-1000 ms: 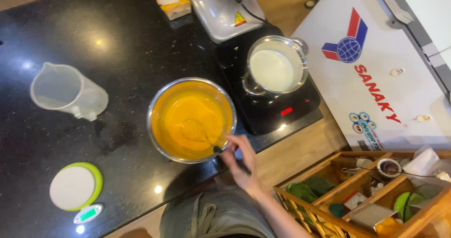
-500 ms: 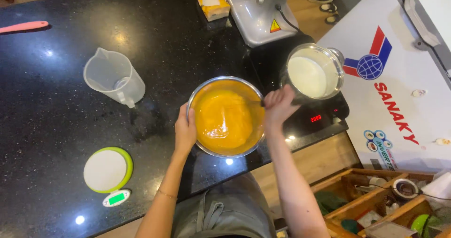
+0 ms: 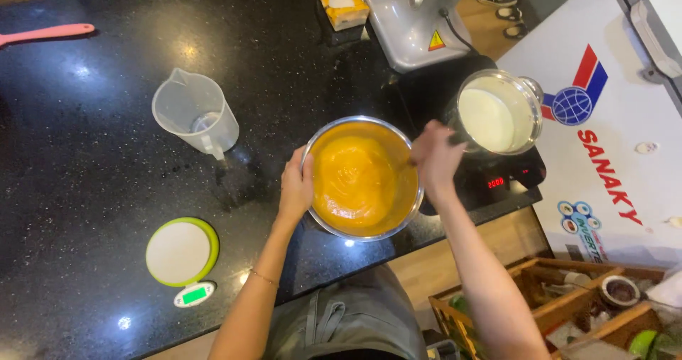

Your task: Preparing cake batter by adding flour to egg yolks, whisking the mixture, and weighing liquid ingredients on a digital scale.

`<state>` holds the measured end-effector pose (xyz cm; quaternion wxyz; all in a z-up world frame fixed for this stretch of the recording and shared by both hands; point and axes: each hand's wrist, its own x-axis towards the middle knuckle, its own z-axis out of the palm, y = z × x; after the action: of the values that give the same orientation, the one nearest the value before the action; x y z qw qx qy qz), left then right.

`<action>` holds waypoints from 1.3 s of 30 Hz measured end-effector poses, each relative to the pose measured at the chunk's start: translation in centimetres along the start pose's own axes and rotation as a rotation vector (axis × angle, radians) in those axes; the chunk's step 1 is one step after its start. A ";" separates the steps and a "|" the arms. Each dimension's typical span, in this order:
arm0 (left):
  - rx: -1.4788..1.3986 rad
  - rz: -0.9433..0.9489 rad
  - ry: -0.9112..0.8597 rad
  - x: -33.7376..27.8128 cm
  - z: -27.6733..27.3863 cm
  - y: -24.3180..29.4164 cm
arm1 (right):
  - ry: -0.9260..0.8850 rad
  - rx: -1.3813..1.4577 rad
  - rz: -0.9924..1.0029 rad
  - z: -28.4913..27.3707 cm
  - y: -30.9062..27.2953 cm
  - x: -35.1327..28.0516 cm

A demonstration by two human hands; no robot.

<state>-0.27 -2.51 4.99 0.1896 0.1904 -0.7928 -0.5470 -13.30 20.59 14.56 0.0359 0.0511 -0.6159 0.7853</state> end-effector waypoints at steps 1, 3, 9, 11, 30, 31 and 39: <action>-0.003 -0.001 -0.007 -0.2 0.0 0.0 | 0.006 -0.004 0.000 -0.3 0.9 -1.0; -0.042 -0.022 0.024 0.3 0.3 0.3 | 0.045 0.316 -0.056 -0.5 2.5 -1.7; -0.013 -0.047 0.031 0.2 0.4 0.1 | 0.041 0.084 0.005 -1.3 -1.4 -0.7; -0.015 -0.050 0.030 -0.2 0.4 0.4 | 0.042 0.230 0.025 -3.0 3.2 -2.7; 0.099 -0.116 0.097 -0.3 0.3 0.2 | -0.378 -0.126 0.303 3.4 -3.5 -0.2; 0.099 -0.114 0.100 -0.3 0.1 0.4 | -0.380 -0.126 0.301 3.8 -2.2 0.3; 0.040 -0.111 0.069 -0.2 0.2 0.0 | -0.266 0.451 0.172 2.8 4.5 -4.0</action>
<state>-0.25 -2.27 4.87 0.1824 0.2563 -0.7849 -0.5338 -9.71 16.87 10.40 -0.1245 0.1079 -0.4268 0.8892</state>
